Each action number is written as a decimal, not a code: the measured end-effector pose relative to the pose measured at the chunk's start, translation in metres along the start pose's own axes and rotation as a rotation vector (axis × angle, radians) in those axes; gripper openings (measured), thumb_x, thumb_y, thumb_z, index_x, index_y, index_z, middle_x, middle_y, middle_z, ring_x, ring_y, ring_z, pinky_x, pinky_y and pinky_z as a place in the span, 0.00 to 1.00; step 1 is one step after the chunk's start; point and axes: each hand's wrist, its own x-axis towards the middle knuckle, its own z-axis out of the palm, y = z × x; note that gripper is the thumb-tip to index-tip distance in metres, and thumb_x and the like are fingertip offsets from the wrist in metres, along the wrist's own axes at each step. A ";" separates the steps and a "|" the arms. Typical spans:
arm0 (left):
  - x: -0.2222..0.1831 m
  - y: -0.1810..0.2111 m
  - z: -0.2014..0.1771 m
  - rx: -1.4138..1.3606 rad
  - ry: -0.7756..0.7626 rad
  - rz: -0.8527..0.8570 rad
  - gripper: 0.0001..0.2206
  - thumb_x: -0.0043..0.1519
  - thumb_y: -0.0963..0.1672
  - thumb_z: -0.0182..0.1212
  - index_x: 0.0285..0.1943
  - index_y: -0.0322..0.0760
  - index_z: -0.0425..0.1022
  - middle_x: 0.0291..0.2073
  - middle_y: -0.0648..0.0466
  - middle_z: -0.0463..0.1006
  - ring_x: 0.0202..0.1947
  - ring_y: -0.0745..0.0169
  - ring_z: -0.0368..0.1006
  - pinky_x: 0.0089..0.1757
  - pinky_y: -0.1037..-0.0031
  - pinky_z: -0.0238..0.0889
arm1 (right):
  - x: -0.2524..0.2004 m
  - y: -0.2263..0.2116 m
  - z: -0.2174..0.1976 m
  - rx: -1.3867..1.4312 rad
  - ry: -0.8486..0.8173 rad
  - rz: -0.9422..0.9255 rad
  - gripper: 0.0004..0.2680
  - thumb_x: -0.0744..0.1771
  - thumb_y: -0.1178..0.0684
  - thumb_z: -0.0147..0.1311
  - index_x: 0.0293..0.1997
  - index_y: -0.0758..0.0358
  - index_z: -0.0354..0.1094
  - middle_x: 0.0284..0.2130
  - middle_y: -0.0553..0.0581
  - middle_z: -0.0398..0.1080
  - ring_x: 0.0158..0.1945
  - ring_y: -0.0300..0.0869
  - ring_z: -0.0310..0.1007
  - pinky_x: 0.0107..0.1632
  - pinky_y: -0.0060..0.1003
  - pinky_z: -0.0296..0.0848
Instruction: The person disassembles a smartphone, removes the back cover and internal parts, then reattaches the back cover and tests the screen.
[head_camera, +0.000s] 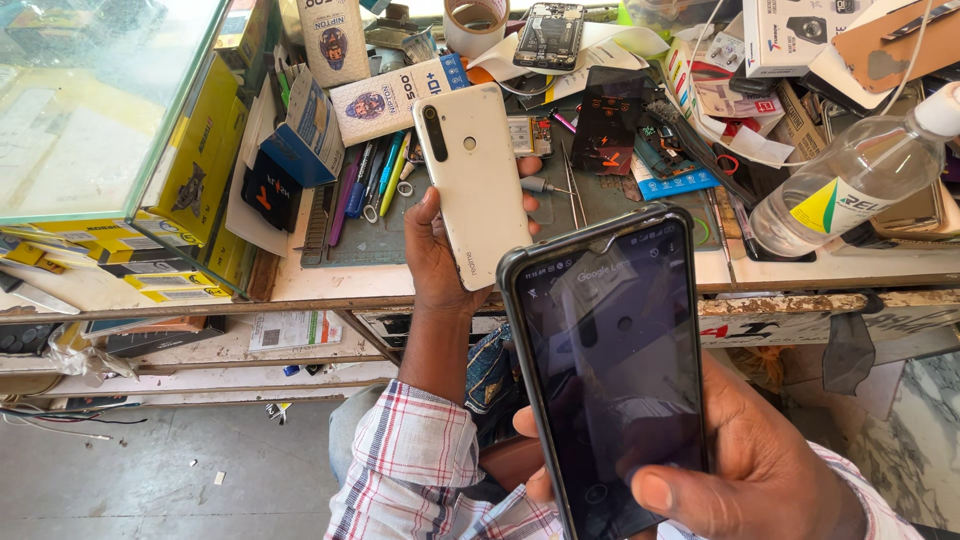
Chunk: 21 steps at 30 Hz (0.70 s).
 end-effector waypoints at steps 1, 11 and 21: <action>0.000 0.000 0.000 -0.005 -0.003 0.000 0.38 0.68 0.57 0.44 0.79 0.25 0.52 0.63 0.28 0.70 0.50 0.51 0.77 0.49 0.61 0.76 | 0.000 0.001 0.001 0.010 0.008 -0.005 0.30 0.66 0.54 0.62 0.72 0.73 0.44 0.60 0.80 0.67 0.58 0.67 0.75 0.59 0.66 0.74; -0.001 0.000 0.000 -0.013 -0.005 0.009 0.38 0.68 0.57 0.44 0.79 0.25 0.51 0.63 0.27 0.70 0.50 0.50 0.77 0.48 0.61 0.76 | -0.001 0.001 0.003 0.052 0.030 -0.014 0.32 0.66 0.53 0.64 0.73 0.73 0.43 0.60 0.82 0.66 0.59 0.67 0.74 0.60 0.67 0.73; -0.001 0.001 0.000 -0.028 -0.007 -0.002 0.38 0.68 0.57 0.45 0.79 0.23 0.53 0.63 0.28 0.70 0.50 0.50 0.77 0.48 0.61 0.76 | 0.001 -0.001 0.002 -0.031 0.069 0.001 0.34 0.64 0.48 0.66 0.73 0.74 0.43 0.60 0.82 0.67 0.58 0.65 0.75 0.59 0.64 0.74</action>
